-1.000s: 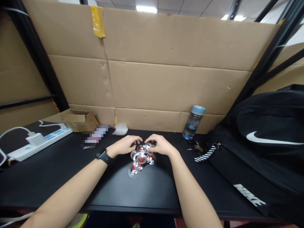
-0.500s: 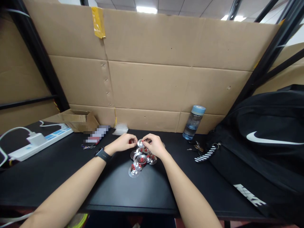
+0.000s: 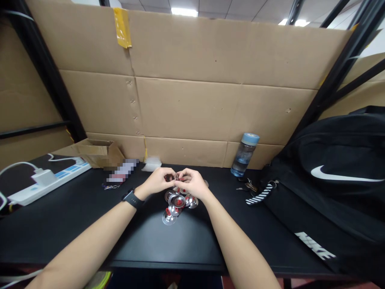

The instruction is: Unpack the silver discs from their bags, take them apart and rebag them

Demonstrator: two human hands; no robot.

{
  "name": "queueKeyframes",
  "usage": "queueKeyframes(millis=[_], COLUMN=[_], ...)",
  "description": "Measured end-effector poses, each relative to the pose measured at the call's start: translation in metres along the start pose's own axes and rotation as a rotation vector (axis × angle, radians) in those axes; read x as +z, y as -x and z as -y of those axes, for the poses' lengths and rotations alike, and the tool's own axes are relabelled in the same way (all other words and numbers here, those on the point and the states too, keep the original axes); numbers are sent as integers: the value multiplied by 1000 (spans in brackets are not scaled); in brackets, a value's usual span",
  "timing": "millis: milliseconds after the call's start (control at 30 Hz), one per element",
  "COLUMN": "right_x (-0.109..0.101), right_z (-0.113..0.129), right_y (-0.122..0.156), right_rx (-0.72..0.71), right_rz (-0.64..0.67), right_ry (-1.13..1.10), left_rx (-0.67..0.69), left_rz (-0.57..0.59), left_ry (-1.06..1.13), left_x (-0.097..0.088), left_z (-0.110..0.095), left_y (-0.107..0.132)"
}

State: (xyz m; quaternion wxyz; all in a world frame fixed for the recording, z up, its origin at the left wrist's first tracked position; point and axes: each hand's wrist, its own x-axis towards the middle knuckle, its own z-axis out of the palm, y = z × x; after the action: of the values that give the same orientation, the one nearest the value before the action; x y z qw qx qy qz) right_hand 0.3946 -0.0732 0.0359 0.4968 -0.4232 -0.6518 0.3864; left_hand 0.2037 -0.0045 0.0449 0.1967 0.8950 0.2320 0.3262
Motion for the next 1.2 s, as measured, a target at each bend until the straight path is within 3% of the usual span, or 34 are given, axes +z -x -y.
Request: queueKeyframes(millis=[100, 200, 300, 400, 533, 700, 1000, 1200], right_x=[-5, -24, -51, -74, -88, -92, -96, -99], right_z=[-1, -2, -4, -9, -16, -20, -26, -24], right_y=[-1, -2, -1, 2, 5, 5, 4, 5], right_rx=[-27, -62, -17, 85, 157, 193, 202, 201], right_rz=[-37, -111, -90, -9, 66, 106, 139, 141], right_ry=[179, 483, 697, 756, 734, 721, 801, 799], left_rx=[-5, -100, -168, -180, -182, -167, 92, 81], left_rz=[-15, -39, 66, 128, 149, 135, 248, 289], left_ry=[-138, -253, -287, -266, -257, -282, -60, -31], left_x=[-13, -30, -43, -45, -40, -36, 2, 10], left_z=[10, 32, 59, 78, 89, 79, 14, 10], left_y=[0, 4, 10, 14, 16, 13, 3, 4])
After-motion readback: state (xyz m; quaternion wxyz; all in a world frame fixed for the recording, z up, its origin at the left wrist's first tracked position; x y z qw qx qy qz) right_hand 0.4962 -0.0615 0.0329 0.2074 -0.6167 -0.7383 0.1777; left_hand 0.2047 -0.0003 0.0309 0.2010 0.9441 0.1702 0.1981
